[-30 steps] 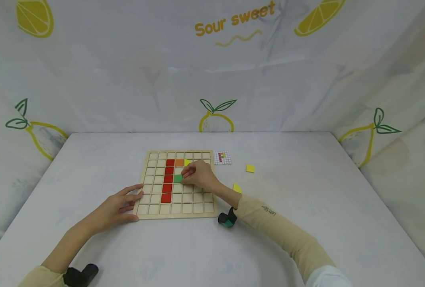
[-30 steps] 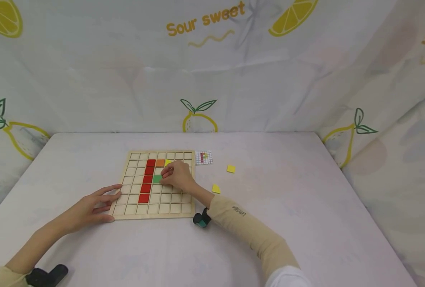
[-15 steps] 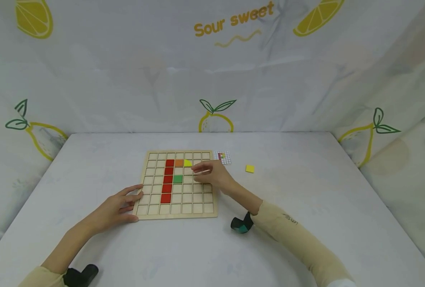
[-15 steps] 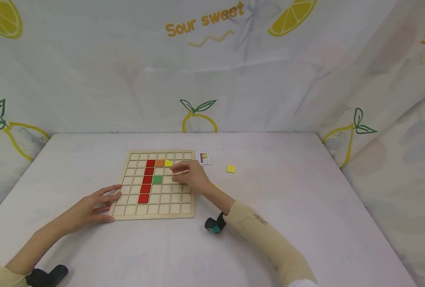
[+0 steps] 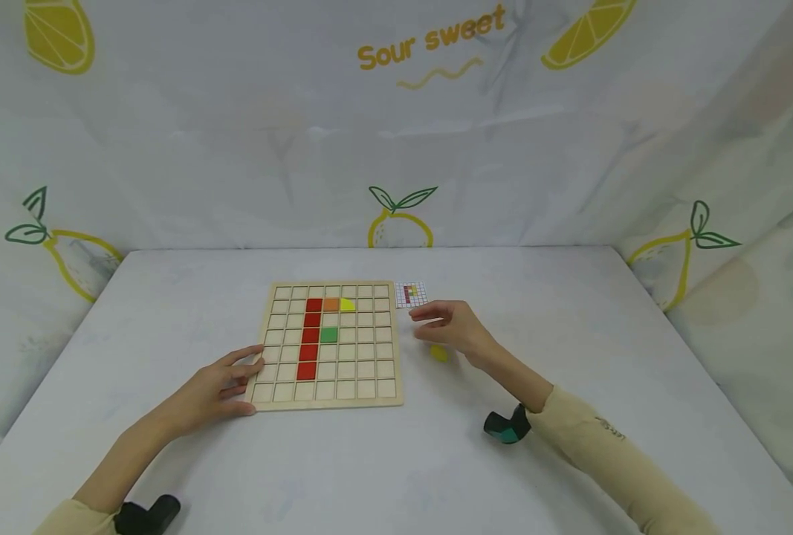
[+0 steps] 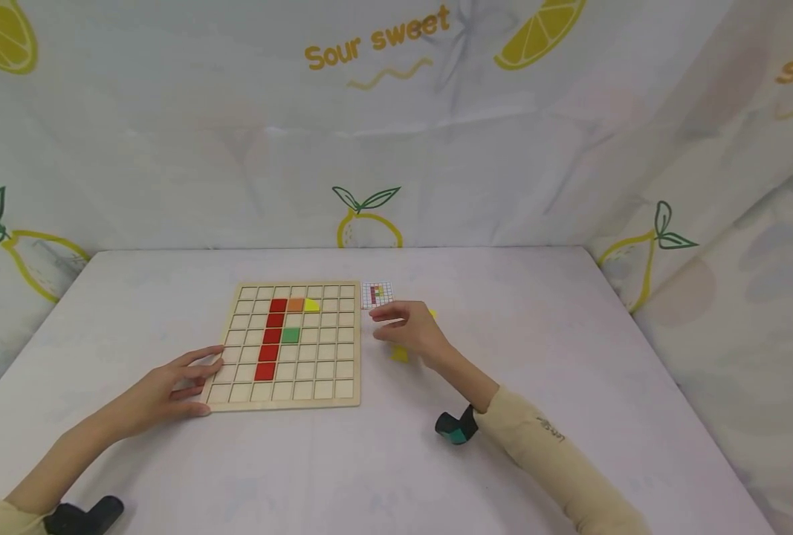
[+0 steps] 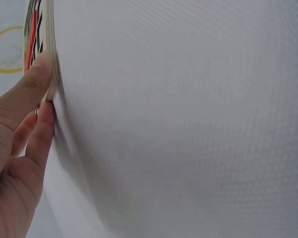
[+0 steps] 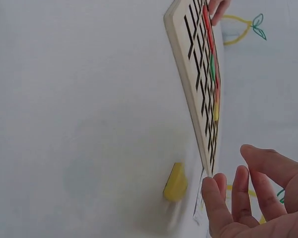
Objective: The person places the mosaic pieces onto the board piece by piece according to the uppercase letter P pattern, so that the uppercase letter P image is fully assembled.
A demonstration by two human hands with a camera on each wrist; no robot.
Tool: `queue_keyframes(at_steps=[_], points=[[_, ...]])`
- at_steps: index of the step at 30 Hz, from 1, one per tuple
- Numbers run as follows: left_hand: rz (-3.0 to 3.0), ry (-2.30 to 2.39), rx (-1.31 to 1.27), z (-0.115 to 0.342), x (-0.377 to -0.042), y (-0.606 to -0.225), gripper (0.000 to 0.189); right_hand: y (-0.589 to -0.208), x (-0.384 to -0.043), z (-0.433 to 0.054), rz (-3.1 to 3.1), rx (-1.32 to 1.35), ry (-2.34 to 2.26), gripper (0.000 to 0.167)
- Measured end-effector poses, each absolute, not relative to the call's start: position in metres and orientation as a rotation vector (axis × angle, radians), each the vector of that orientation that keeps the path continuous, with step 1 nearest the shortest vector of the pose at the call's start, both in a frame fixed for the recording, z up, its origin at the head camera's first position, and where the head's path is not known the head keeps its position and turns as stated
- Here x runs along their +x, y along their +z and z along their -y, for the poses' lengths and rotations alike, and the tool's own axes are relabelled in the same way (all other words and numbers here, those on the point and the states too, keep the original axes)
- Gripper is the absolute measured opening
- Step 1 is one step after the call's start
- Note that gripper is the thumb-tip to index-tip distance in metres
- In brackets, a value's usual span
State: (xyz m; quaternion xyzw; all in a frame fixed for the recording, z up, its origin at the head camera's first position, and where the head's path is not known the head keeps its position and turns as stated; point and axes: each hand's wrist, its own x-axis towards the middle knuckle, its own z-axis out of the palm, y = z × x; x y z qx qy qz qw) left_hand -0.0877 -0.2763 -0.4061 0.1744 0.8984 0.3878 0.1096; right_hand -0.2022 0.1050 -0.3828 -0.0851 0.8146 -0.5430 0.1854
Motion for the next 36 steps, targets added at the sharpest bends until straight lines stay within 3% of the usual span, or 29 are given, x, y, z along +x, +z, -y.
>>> queue_keyframes(at_steps=[12,21,36], points=[[-2.635,1.148,0.505,0.277,-0.087,-0.408,0.069,-0.392,-0.201,-0.150,-2.296,-0.226,-1.467,0.036],[-2.645,1.148,0.504,0.277,-0.087,-0.408,0.067,-0.405,-0.199,-0.170,-2.240,-0.426,-1.437,0.039],[-2.651,1.168,0.532,0.278,-0.087,-0.410,0.068,-0.415,-0.207,-0.163,-2.340,-0.727,-1.264,0.038]])
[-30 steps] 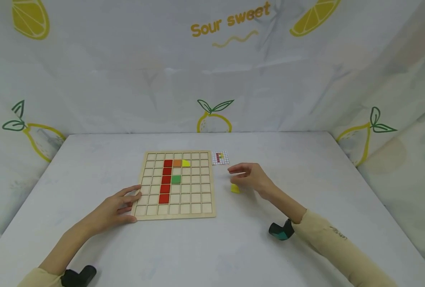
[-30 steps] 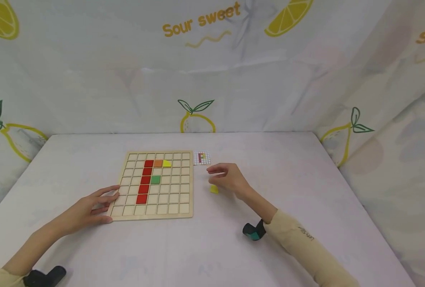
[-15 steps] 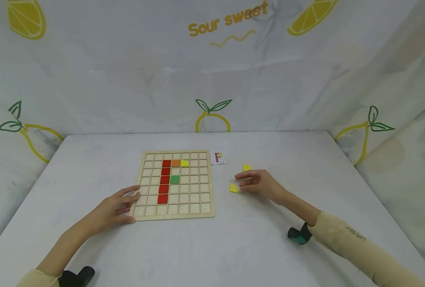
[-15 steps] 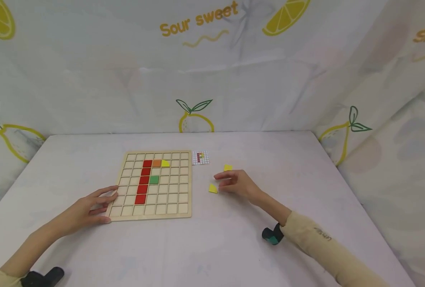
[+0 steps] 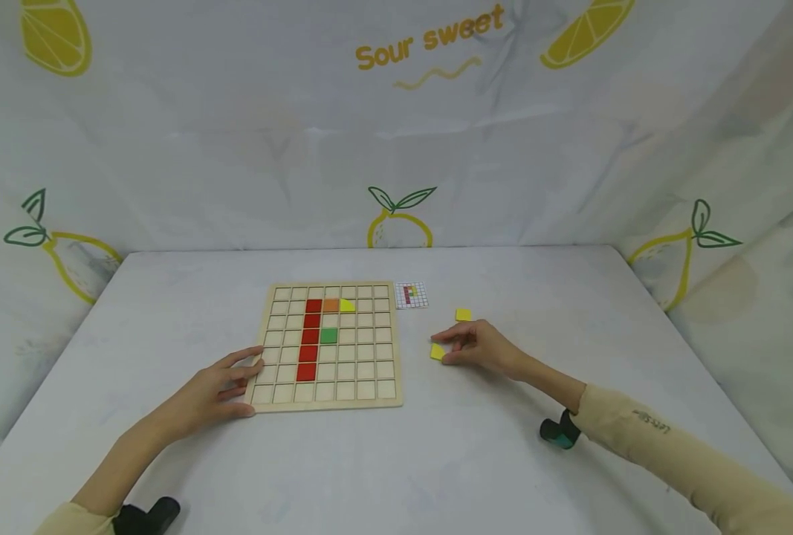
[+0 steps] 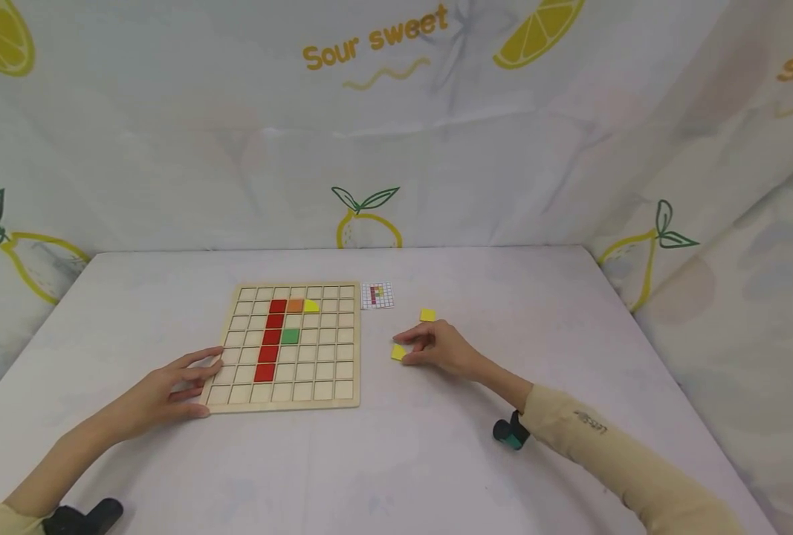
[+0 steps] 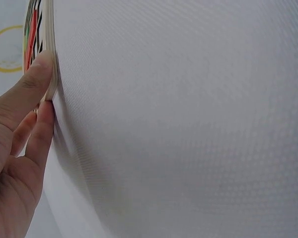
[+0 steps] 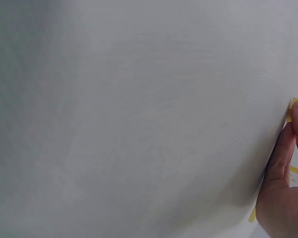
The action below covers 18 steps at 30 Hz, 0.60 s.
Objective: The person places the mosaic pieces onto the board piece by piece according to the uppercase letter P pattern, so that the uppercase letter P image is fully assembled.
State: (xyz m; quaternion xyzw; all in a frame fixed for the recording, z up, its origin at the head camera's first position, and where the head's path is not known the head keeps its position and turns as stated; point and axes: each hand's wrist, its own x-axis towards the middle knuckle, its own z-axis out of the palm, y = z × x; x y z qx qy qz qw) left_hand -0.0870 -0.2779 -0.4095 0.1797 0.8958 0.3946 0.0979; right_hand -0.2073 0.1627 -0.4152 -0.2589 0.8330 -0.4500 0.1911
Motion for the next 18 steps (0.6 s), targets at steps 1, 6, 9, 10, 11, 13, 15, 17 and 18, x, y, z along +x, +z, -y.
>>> queue_keyframes(at_steps=[1,6,9,10,11,13,15,17,18], points=[[-2.655,1.166,0.541,0.2780,-0.0868,-0.4094,0.068,-0.4156,-0.2077,-0.1623,-2.350,-0.738,-1.252,0.038],[-2.648,1.162,0.531,0.2773,-0.0862,-0.4075,0.069,-0.4137,-0.2081,-0.1611,-2.378,-0.795,-1.205,0.039],[-2.653,1.153,0.518,0.2763,-0.0863,-0.4073,0.069,-0.4123,-0.2090,-0.1613,-2.366,-0.848,-1.177,0.039],[-2.653,1.151,0.518,0.2762,-0.0863,-0.4072,0.069,-0.4121,-0.2097,-0.1617,-2.359,-0.863,-1.167,0.039],[-2.655,1.147,0.514,0.2759,-0.0864,-0.4071,0.069,-0.4122,-0.2103,-0.1621,-2.352,-0.874,-1.161,0.038],[-2.657,1.146,0.524,0.2756,-0.0867,-0.4067,0.069,-0.4119,-0.2111,-0.1626,-2.352,-0.882,-1.144,0.038],[-2.656,1.149,0.530,0.2753,-0.0864,-0.4061,0.069,-0.4117,-0.2113,-0.1629,-2.368,-0.867,-1.127,0.038],[-2.654,1.157,0.535,0.2752,-0.0858,-0.4054,0.069,-0.4115,-0.2104,-0.1625,-2.389,-0.851,-1.122,0.039],[-2.655,1.162,0.540,0.2753,-0.0854,-0.4051,0.069,-0.4112,-0.2098,-0.1622,-2.406,-0.841,-1.116,0.038]])
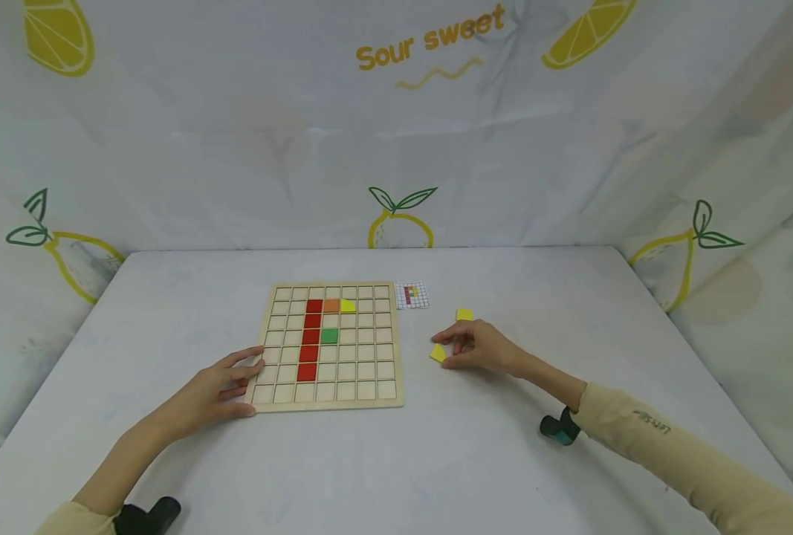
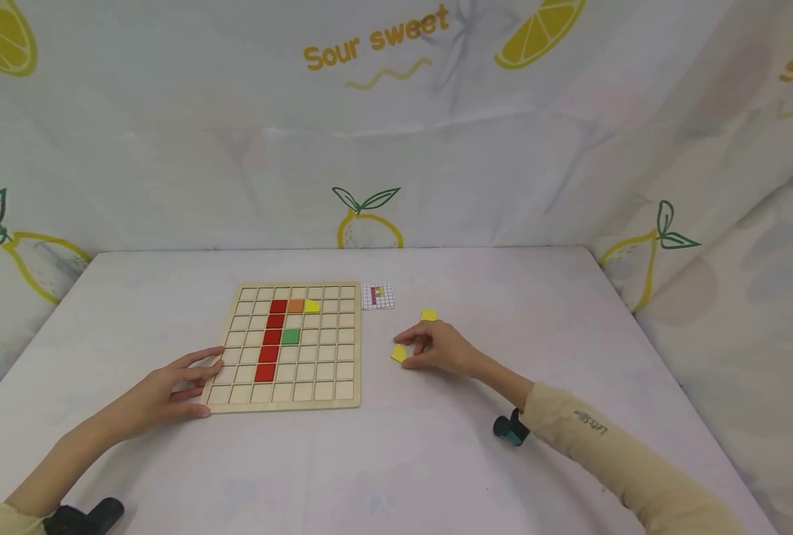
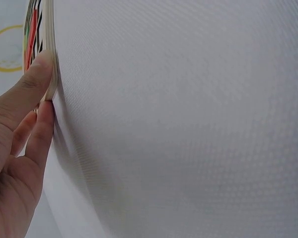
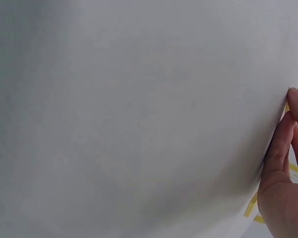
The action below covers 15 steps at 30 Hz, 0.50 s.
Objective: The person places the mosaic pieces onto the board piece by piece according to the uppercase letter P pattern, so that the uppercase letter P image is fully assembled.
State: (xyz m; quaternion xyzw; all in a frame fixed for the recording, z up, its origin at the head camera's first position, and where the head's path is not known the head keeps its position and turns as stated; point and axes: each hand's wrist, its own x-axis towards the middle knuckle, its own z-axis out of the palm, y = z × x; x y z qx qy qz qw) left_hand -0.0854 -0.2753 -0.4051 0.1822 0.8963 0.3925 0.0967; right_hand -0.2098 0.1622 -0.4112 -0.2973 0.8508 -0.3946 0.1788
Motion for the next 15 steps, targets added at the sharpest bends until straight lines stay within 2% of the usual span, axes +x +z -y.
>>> queue_keyframes(at_steps=[8,15], points=[[-2.659,1.171,0.554,0.276,-0.084,-0.404,0.069,-0.411,-0.204,-0.159,-2.509,-0.743,-1.122,0.033],[-2.649,1.175,0.546,0.275,-0.085,-0.404,0.070,-0.408,-0.197,-0.158,-2.451,-0.471,-1.332,0.038]])
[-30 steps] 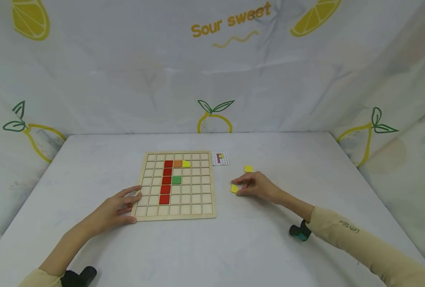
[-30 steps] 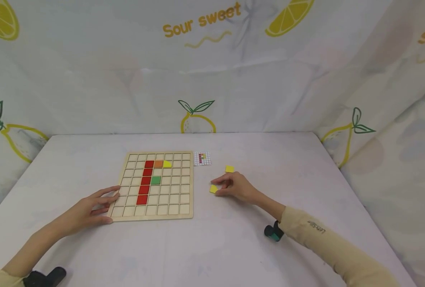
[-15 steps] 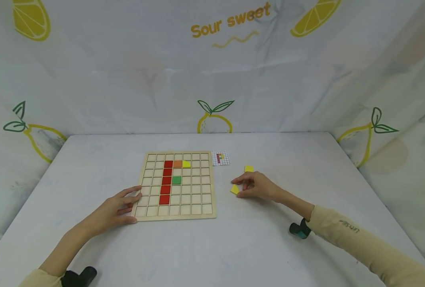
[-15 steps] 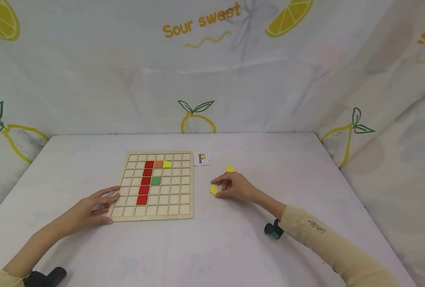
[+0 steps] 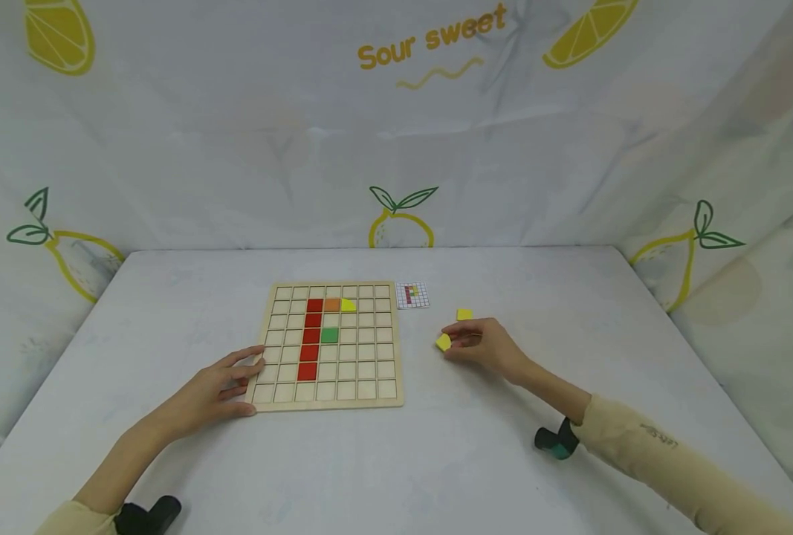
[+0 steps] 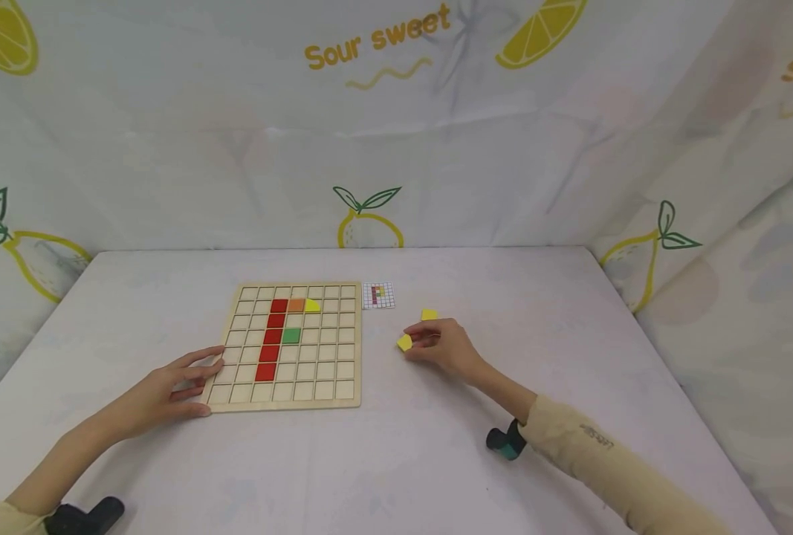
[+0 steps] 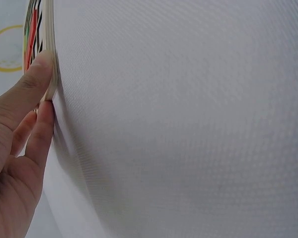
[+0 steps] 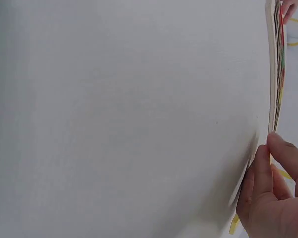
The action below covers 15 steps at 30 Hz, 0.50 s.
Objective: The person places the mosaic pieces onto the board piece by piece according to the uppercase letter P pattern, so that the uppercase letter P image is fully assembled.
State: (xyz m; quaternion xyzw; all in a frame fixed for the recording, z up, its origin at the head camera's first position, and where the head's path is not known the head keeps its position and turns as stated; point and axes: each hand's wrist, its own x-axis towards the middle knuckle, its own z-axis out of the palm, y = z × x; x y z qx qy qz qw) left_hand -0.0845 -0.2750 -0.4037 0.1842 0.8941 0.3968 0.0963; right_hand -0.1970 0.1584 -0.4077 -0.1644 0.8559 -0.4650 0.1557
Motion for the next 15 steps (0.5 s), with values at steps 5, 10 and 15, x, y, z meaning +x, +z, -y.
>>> queue_keyframes(at_steps=[5,10,15], points=[[-2.651,1.173,0.542,0.275,-0.085,-0.403,0.069,-0.405,-0.190,-0.159,-2.358,-0.297,-1.499,0.040],[-2.667,1.147,0.534,0.274,-0.085,-0.403,0.071,-0.404,-0.185,-0.156,-2.369,-0.246,-1.536,0.039],[-2.664,1.155,0.531,0.275,-0.085,-0.404,0.070,-0.405,-0.181,-0.150,-2.396,-0.212,-1.542,0.039]])
